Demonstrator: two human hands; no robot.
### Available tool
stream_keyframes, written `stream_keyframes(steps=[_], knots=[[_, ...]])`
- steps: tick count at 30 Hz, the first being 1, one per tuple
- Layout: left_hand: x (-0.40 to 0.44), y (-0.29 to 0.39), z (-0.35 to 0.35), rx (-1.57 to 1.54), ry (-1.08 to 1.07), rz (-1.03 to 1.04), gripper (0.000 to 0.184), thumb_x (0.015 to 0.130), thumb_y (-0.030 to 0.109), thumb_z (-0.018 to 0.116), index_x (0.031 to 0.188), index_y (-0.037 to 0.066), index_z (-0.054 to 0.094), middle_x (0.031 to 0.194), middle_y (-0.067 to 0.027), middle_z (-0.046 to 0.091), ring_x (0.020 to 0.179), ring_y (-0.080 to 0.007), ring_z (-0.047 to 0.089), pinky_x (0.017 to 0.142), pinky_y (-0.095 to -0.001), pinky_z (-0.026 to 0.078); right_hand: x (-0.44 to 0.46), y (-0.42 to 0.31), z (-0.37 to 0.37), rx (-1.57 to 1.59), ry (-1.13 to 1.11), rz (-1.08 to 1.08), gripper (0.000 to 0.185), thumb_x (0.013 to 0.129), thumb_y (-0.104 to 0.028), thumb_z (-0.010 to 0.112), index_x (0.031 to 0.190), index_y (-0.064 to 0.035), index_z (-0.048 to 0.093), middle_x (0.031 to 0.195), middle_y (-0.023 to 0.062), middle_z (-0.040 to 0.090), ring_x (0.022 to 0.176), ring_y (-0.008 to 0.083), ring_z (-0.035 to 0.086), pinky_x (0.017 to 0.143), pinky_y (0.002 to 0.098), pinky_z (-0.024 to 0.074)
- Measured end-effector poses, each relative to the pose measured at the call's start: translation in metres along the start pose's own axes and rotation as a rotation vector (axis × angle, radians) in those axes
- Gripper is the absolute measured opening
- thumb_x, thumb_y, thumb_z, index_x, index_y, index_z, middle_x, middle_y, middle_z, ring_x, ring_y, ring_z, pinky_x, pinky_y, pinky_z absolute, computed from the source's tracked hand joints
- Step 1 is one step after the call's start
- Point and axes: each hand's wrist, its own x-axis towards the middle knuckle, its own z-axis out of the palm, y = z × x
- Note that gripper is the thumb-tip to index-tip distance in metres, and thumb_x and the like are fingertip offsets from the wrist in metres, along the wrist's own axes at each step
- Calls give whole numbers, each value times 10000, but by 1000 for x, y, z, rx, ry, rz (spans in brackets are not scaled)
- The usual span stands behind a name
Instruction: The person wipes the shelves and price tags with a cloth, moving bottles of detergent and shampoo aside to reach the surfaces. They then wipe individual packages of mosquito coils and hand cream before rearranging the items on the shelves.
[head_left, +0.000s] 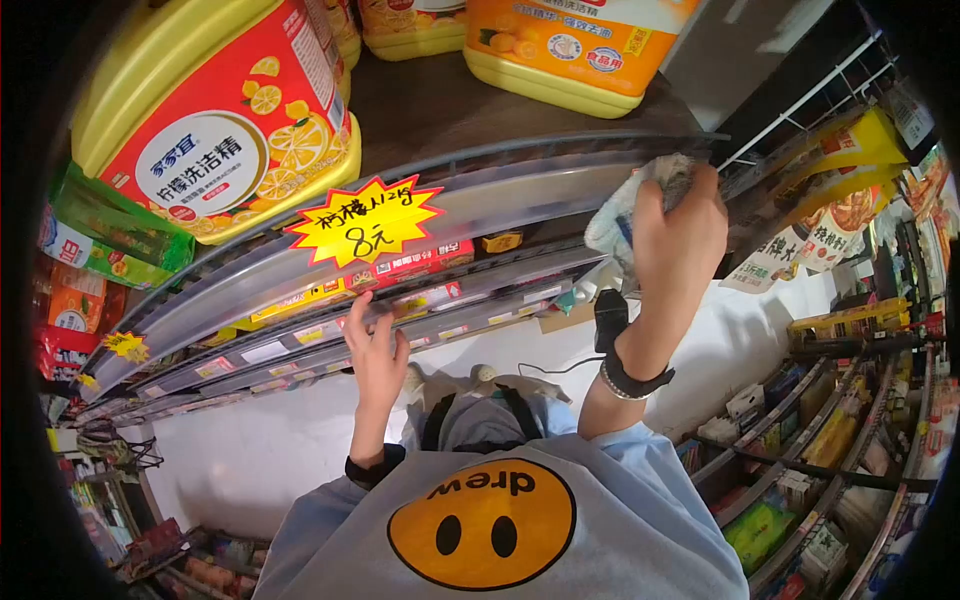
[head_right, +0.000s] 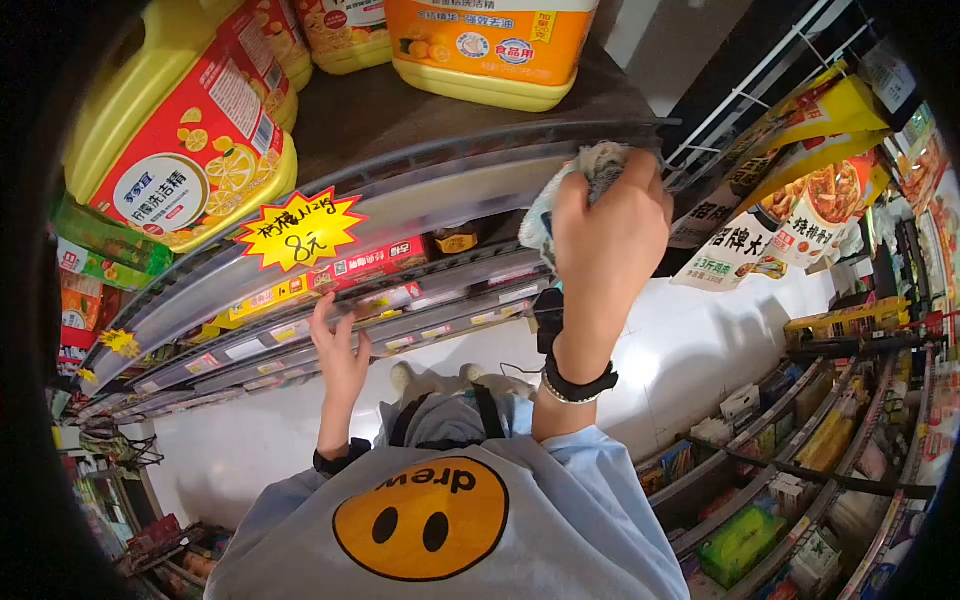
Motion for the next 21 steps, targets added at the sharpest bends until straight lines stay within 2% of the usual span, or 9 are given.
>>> stream_keyframes(steps=[5,8,10,12,15,17,18,21], knots=[[1,3,0,23,1,-5,296,705,-17,613,996,36,597,1343,-163,348,1173,-362,382,913,-404,400,-12,-11,1,15,19,-62,316,708,-154,579,930,61,516,866,249,593,813,431,553,740,474,451],[0,1,1,42,-4,2,323,704,-25,609,1020,40,598,1353,-169,337,1209,-363,356,927,-414,395,-22,-16,-2,80,-45,-70,344,712,-147,576,980,60,512,943,259,580,838,427,541,766,463,439],[1,3,0,57,-16,-1,345,705,-32,604,1042,39,598,1363,-178,327,1248,-367,329,938,-424,390,-31,-19,1,180,-2,-168,365,714,-130,575,1021,52,499,1061,268,552,879,417,519,806,451,419],[3,7,-1,56,28,3,311,696,-20,620,997,56,606,1335,-153,351,1153,-353,393,921,-409,394,-36,-20,2,213,-37,-164,377,711,-124,579,1034,51,494,1101,263,541,894,413,511,820,449,411],[2,4,3,-2,32,-34,314,695,-22,618,1001,51,606,1330,-156,355,1140,-356,404,935,-424,383,-40,-16,4,299,-61,-142,382,705,-110,580,1049,34,496,1150,259,528,933,416,493,850,443,400],[1,2,3,15,24,-26,323,695,-23,617,1009,48,604,1329,-159,358,1146,-358,404,942,-431,376,-42,-11,1,569,-73,-24,329,706,-41,510,1027,29,522,1005,156,580,941,258,530,895,315,391],[1,1,3,28,16,-17,331,695,-24,616,1018,46,602,1328,-161,360,1152,-361,403,950,-438,370,-44,-11,0,572,-73,-24,329,706,-41,510,1027,29,522,1005,156,580,941,258,530,895,315,391],[1,1,1,88,12,11,343,700,-20,613,1037,39,596,1329,-167,362,1173,-365,395,958,-441,363,-50,-13,-2,1131,92,244,322,679,-43,511,997,-8,543,1080,121,556,1007,187,500,927,273,361]])
